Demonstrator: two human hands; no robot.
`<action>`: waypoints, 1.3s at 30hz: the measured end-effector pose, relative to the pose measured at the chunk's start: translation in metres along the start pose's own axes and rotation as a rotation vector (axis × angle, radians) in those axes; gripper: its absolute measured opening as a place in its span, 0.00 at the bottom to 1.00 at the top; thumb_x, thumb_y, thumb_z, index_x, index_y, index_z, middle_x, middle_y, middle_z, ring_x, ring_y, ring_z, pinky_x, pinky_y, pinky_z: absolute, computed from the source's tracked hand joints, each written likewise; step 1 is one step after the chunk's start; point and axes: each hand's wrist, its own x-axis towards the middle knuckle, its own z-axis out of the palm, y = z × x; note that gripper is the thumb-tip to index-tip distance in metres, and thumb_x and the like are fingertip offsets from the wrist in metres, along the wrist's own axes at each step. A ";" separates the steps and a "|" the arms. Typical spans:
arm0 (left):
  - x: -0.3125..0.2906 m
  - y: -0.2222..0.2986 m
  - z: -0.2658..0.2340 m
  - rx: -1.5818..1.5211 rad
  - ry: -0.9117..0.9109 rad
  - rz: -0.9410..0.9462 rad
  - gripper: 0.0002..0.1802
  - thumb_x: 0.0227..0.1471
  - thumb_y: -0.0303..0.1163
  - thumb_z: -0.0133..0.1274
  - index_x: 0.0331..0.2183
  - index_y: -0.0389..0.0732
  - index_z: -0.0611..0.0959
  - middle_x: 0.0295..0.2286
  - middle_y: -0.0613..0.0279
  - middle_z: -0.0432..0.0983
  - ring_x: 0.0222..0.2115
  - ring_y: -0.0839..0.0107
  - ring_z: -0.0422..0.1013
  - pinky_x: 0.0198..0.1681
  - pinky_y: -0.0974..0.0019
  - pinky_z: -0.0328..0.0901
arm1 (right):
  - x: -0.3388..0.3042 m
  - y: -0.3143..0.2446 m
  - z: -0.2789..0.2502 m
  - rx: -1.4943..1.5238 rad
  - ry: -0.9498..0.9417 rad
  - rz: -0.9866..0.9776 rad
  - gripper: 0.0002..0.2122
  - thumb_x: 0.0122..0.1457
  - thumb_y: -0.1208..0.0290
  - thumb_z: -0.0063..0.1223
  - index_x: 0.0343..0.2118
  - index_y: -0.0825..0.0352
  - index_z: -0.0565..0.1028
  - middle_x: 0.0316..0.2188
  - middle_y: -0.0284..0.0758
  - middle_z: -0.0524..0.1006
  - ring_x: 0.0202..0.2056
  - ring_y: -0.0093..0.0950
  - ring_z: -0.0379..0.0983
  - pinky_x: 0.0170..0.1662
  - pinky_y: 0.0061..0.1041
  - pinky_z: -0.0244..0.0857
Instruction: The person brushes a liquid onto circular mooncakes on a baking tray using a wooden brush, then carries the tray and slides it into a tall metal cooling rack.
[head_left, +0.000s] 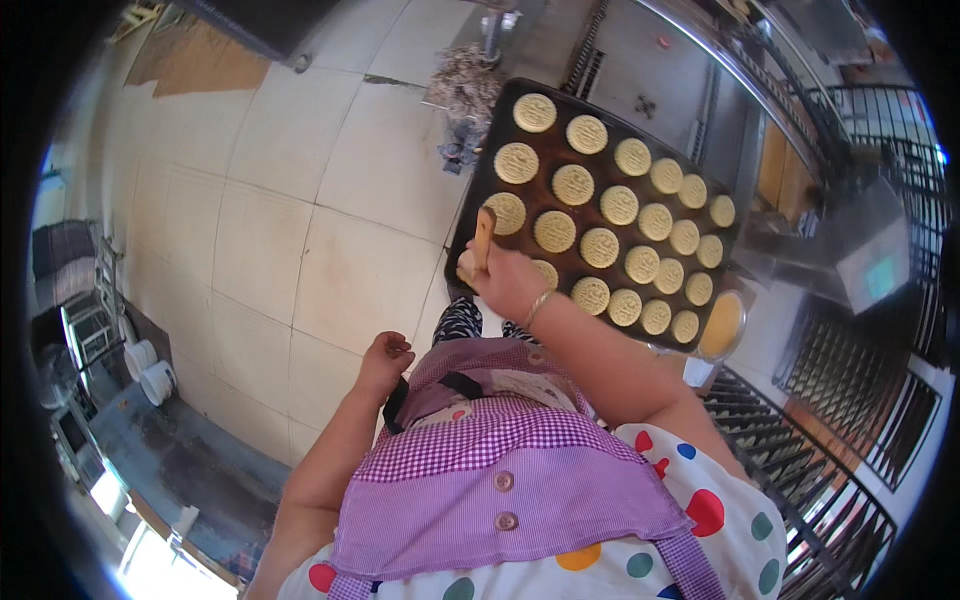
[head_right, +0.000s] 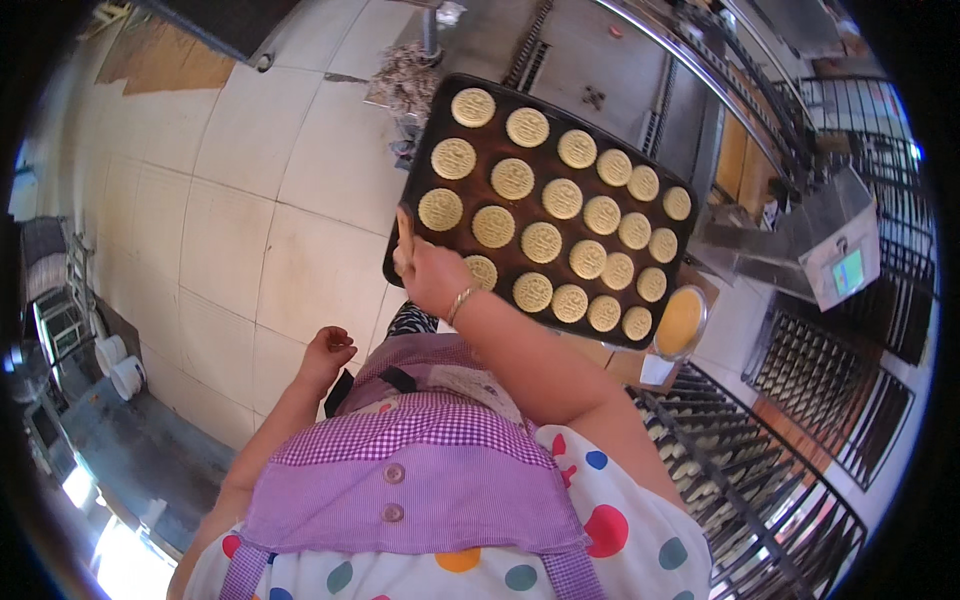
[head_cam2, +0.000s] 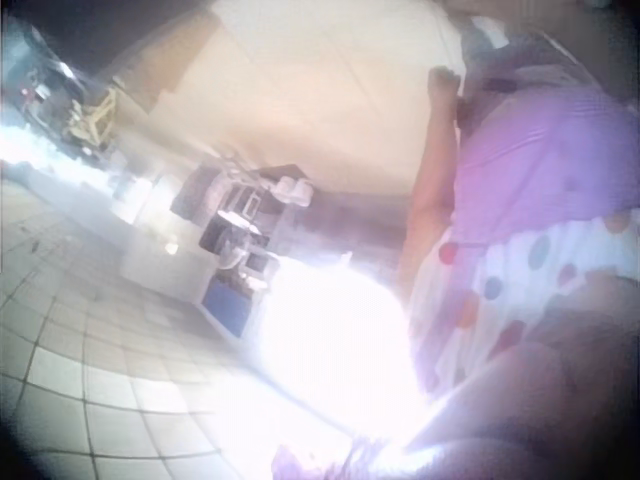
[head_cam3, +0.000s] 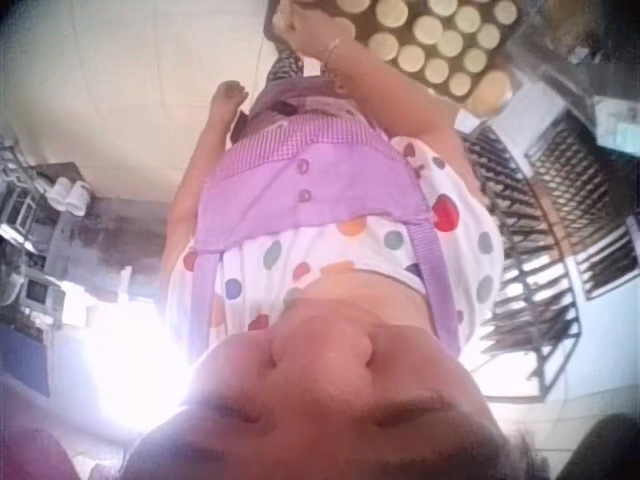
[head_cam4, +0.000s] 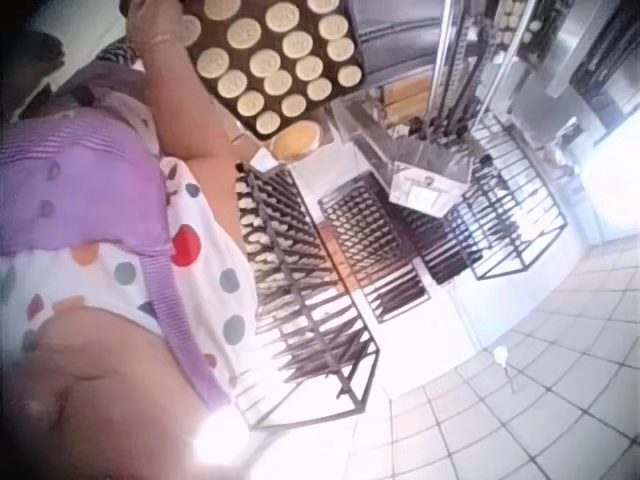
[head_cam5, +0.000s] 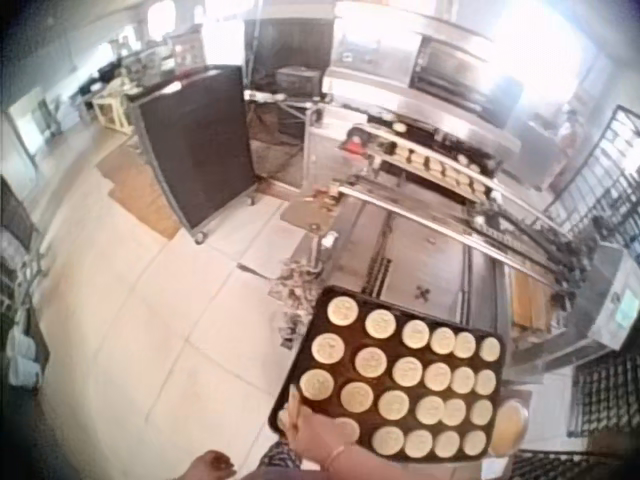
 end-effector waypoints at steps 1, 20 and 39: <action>-0.001 -0.005 -0.004 -0.041 0.024 -0.013 0.20 0.42 0.23 0.56 0.40 0.34 0.71 0.34 0.56 0.73 0.36 0.68 0.70 0.40 0.68 0.66 | 0.016 0.003 0.007 -0.045 -0.004 -0.024 0.11 0.53 0.68 0.45 0.39 0.64 0.68 0.27 0.44 0.76 0.30 0.47 0.72 0.33 0.44 0.65; -0.002 -0.025 -0.009 -0.140 0.123 -0.101 0.19 0.41 0.20 0.56 0.39 0.36 0.71 0.34 0.57 0.72 0.35 0.71 0.70 0.40 0.70 0.66 | 0.153 0.042 -0.095 -0.381 0.280 0.020 0.09 0.53 0.68 0.46 0.37 0.62 0.72 0.25 0.45 0.75 0.31 0.44 0.72 0.34 0.42 0.66; 0.013 0.036 0.058 0.053 -0.011 -0.075 0.19 0.42 0.21 0.56 0.39 0.35 0.71 0.34 0.58 0.72 0.36 0.70 0.70 0.41 0.69 0.66 | -0.039 0.116 -0.072 0.010 0.211 -0.161 0.11 0.56 0.69 0.47 0.42 0.57 0.74 0.38 0.36 0.76 0.37 0.38 0.73 0.36 0.32 0.68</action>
